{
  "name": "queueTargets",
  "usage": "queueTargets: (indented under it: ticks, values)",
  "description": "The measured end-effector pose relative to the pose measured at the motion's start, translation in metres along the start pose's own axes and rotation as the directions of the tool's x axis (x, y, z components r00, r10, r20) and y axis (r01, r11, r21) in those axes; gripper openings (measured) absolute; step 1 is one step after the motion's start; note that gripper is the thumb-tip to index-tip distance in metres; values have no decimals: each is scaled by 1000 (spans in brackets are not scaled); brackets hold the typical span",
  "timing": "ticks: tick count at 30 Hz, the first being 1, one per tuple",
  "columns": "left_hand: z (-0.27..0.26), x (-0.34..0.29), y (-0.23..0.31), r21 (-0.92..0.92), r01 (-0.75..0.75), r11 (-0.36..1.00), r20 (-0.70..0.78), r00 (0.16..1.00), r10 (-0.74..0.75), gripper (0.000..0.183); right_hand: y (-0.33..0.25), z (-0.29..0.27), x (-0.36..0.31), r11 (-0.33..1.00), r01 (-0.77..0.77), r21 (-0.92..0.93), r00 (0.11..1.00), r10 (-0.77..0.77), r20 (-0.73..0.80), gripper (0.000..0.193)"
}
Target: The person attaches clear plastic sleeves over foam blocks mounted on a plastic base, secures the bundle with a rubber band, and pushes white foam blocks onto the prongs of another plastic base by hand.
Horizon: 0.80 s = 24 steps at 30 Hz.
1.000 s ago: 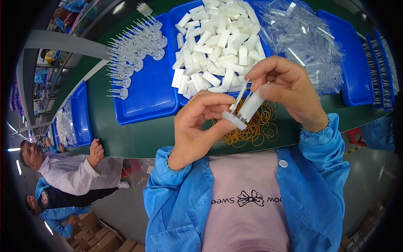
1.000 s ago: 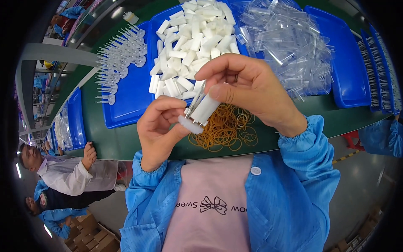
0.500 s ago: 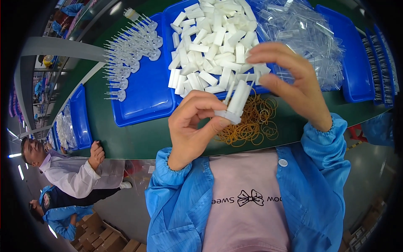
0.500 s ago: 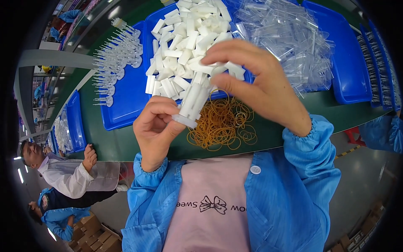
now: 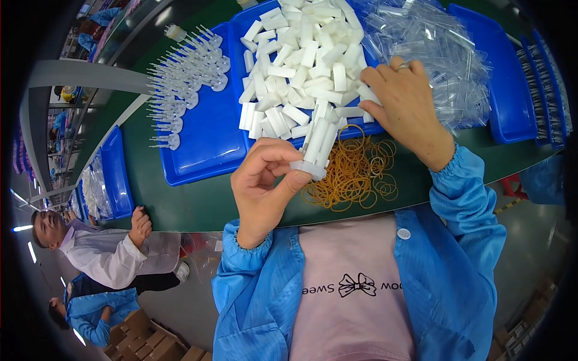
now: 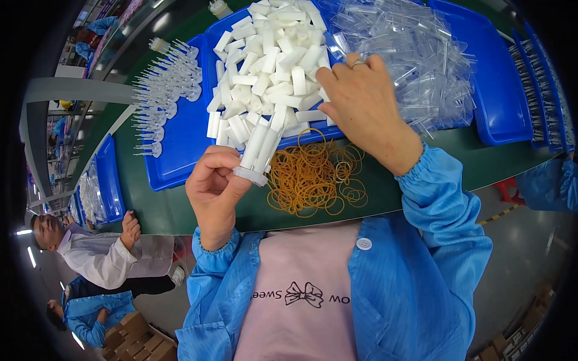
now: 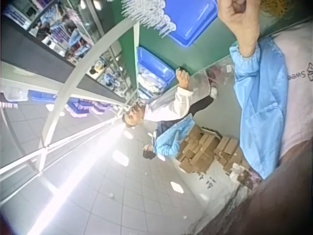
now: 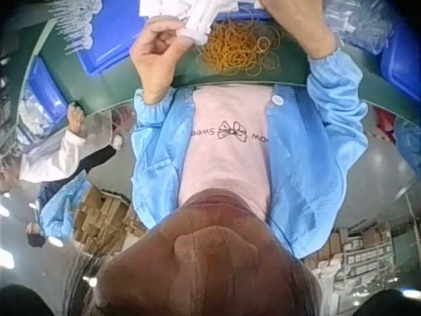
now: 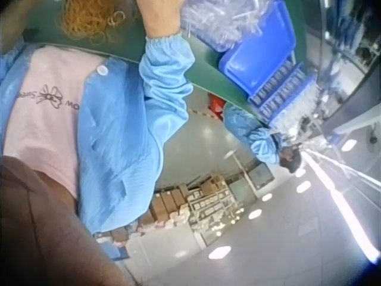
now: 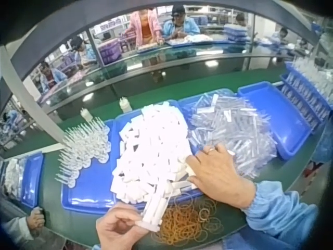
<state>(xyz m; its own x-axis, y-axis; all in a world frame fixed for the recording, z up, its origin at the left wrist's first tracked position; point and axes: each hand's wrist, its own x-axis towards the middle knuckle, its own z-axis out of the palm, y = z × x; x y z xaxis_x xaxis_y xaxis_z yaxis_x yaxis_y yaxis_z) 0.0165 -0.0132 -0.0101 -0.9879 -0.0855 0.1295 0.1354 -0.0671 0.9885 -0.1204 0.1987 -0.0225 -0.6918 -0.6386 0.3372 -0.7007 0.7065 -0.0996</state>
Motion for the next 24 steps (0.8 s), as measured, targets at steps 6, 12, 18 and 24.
queueTargets:
  ticks: [6,12,18,24]
  values:
    - [4,-1,3,42,0,999,-26,1000,1,23,-1,3,-5,997,-9,71,999,13,-48,37]
    - [13,0,9,167,-102,981,-19,994,107,20,-2,-10,-2,77,-189,979,952,260,163,30]
    - [27,7,12,272,-226,935,73,974,214,22,-8,-12,-2,-472,-240,848,913,186,363,31]
    - [29,8,13,279,-227,933,85,974,211,23,-14,-13,0,-456,-249,855,897,224,381,31]
